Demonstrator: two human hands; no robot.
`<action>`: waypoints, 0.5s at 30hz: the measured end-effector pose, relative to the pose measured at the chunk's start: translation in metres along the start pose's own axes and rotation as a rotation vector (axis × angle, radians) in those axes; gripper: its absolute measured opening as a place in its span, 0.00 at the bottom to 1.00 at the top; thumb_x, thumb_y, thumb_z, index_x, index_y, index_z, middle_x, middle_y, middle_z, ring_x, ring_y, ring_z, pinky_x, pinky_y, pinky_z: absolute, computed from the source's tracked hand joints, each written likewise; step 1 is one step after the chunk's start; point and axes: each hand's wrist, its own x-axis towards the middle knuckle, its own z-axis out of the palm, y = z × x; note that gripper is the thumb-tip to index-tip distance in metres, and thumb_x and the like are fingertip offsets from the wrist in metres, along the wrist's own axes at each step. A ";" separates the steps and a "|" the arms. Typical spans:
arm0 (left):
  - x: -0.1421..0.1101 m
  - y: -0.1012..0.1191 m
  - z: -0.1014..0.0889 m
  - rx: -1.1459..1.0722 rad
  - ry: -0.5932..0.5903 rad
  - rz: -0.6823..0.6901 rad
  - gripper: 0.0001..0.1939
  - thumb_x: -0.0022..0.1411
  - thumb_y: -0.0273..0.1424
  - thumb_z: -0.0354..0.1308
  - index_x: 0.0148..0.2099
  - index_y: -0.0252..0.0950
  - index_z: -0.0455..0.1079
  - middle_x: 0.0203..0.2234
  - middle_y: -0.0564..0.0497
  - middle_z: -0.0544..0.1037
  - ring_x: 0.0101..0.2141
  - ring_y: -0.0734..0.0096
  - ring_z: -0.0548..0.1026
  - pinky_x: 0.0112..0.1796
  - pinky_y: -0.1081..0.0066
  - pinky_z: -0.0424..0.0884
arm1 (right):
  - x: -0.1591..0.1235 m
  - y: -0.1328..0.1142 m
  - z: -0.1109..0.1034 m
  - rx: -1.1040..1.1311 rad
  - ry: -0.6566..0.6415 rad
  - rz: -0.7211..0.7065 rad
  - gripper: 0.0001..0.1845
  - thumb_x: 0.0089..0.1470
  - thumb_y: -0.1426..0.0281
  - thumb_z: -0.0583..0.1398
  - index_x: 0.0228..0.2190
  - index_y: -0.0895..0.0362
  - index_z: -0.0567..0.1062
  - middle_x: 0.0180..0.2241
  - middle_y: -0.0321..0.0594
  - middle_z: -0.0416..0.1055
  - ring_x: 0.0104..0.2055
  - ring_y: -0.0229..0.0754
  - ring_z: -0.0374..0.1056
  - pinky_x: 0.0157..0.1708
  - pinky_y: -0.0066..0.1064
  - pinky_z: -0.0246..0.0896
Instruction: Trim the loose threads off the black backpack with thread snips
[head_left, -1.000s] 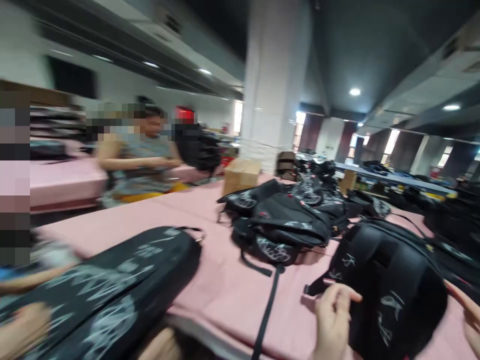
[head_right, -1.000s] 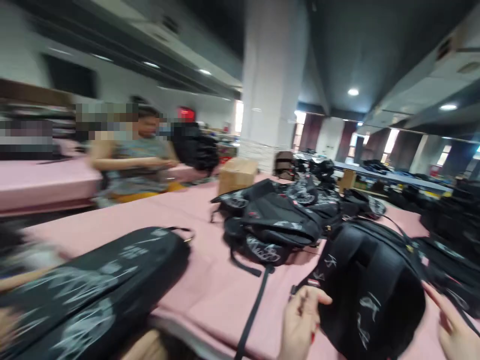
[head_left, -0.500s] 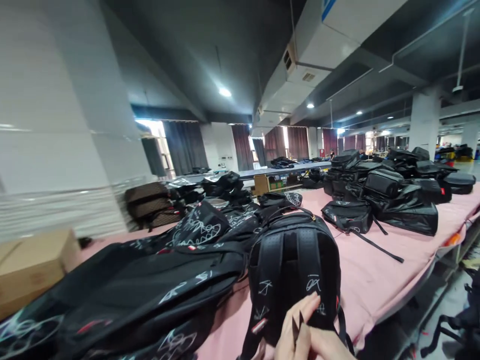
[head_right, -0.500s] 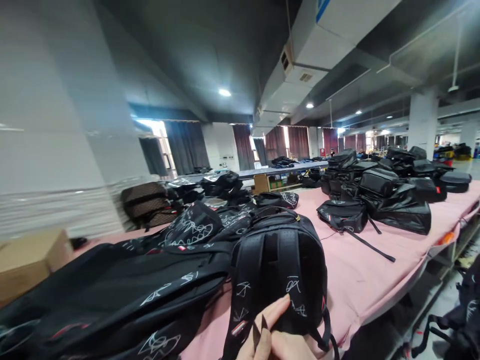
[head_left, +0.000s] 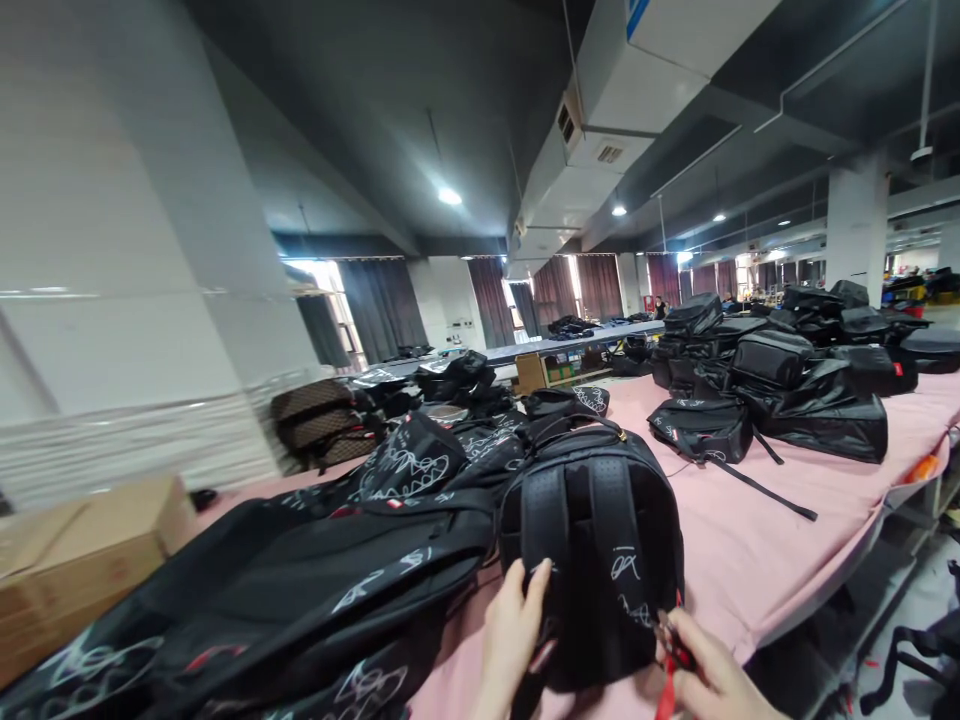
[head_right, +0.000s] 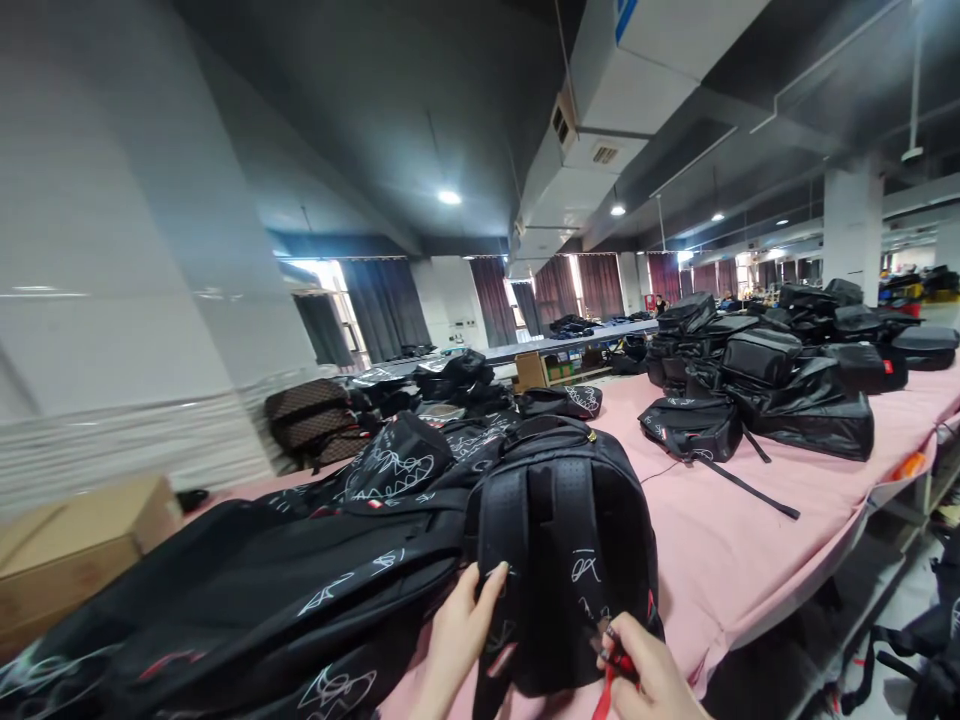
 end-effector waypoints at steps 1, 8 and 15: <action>-0.010 0.009 0.006 -0.025 -0.001 0.010 0.17 0.57 0.45 0.49 0.38 0.38 0.68 0.33 0.49 0.78 0.38 0.57 0.75 0.41 0.63 0.69 | 0.003 -0.002 -0.003 0.026 0.024 0.005 0.04 0.47 0.71 0.54 0.30 0.55 0.65 0.25 0.33 0.61 0.27 0.37 0.59 0.29 0.26 0.58; -0.062 0.083 0.022 -0.186 -0.199 0.242 0.15 0.61 0.40 0.46 0.42 0.37 0.68 0.36 0.49 0.77 0.38 0.64 0.74 0.40 0.68 0.69 | 0.044 -0.020 -0.027 -0.021 0.290 -0.020 0.09 0.55 0.66 0.52 0.33 0.59 0.69 0.27 0.35 0.63 0.26 0.36 0.59 0.26 0.26 0.56; -0.076 0.065 0.017 -0.123 0.023 0.270 0.14 0.60 0.37 0.47 0.46 0.37 0.62 0.32 0.48 0.76 0.32 0.65 0.75 0.33 0.67 0.72 | 0.109 -0.011 -0.072 -0.202 0.503 0.046 0.13 0.47 0.61 0.59 0.31 0.57 0.70 0.33 0.40 0.68 0.38 0.45 0.64 0.38 0.35 0.60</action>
